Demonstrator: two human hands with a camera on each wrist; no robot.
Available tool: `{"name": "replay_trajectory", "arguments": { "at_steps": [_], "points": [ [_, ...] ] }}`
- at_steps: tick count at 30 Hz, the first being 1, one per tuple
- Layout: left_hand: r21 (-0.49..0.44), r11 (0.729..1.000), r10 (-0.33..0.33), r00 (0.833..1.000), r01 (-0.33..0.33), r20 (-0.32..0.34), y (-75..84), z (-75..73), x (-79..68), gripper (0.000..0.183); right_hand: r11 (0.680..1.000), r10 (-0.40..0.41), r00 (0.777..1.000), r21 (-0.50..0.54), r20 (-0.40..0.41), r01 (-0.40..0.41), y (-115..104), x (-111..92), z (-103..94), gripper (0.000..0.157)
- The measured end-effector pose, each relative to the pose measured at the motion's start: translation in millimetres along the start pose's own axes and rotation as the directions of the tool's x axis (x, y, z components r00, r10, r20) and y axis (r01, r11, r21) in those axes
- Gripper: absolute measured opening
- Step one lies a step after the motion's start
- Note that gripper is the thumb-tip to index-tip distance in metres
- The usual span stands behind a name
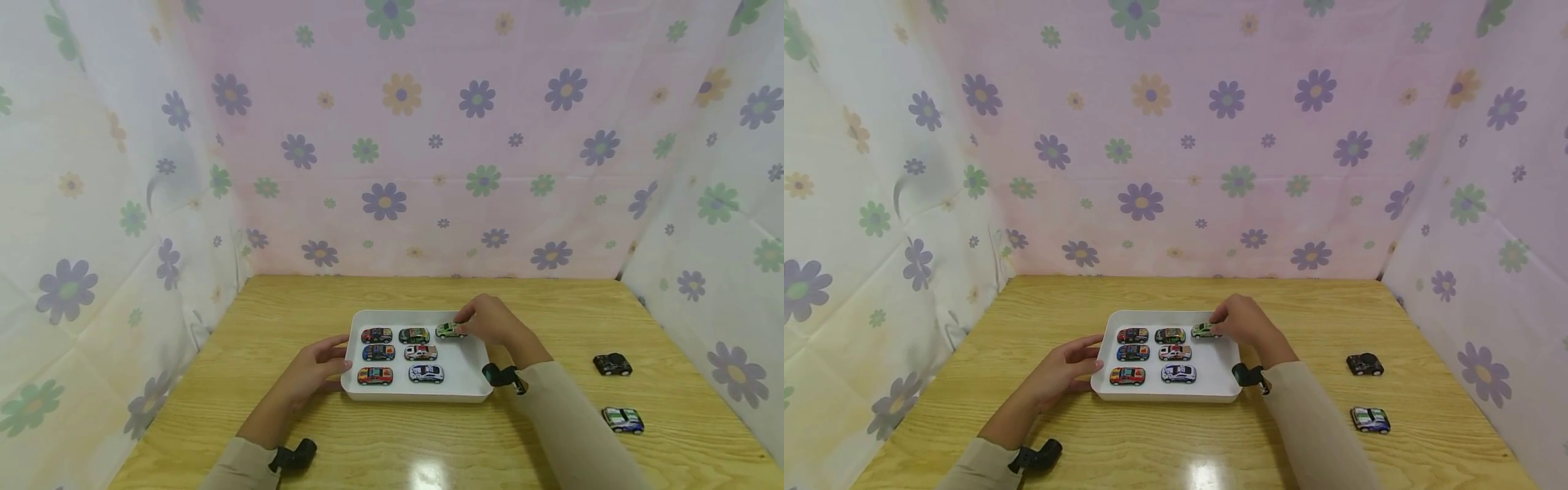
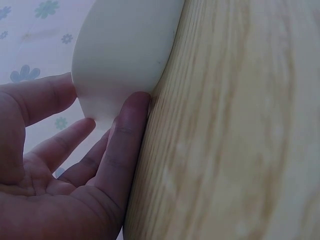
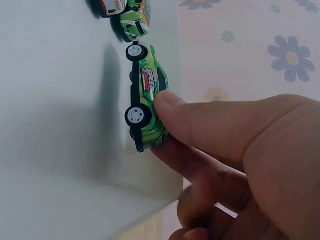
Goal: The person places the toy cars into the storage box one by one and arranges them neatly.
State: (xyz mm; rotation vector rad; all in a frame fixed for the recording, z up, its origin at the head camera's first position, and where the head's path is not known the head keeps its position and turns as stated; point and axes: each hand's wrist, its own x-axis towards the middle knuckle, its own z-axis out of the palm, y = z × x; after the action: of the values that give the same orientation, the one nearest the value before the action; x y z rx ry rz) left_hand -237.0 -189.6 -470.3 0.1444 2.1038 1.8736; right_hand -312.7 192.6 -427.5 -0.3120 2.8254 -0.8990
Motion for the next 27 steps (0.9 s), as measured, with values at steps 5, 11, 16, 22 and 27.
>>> {"name": "replay_trajectory", "arguments": {
  "at_steps": [5, 11, 16, 22, 27],
  "points": [
    [-0.008, 1.000, -0.011, 1.000, 0.011, -0.002, -2.7, 0.9, 1.3, 0.061, 1.000, 0.026, 1.000, -0.006, 0.009, -0.026, 0.7, 1.8, 4.5, 0.014],
    [-0.009, 1.000, -0.012, 1.000, 0.011, -0.020, -3.8, 1.3, 3.0, 0.060, 0.998, 0.033, 0.999, -0.051, -0.009, -0.034, -1.7, 1.1, 4.9, 0.014],
    [-0.006, 1.000, -0.019, 0.999, 0.019, -0.032, -3.4, 1.0, 1.2, 0.059, 0.996, 0.041, 0.999, -0.076, 0.000, -0.041, -1.6, 0.9, 6.1, 0.013],
    [-0.010, 1.000, -0.011, 1.000, 0.010, -0.018, -2.7, 0.5, 0.5, 0.060, 0.994, 0.029, 1.000, -0.103, -0.003, -0.029, -1.0, 2.1, 6.3, 0.013],
    [-0.009, 1.000, -0.004, 1.000, 0.004, -0.007, -3.1, -0.4, 0.8, 0.060, 0.995, 0.048, 0.999, -0.086, 0.013, -0.047, -2.3, 0.8, 4.7, 0.013]
  ]
}}
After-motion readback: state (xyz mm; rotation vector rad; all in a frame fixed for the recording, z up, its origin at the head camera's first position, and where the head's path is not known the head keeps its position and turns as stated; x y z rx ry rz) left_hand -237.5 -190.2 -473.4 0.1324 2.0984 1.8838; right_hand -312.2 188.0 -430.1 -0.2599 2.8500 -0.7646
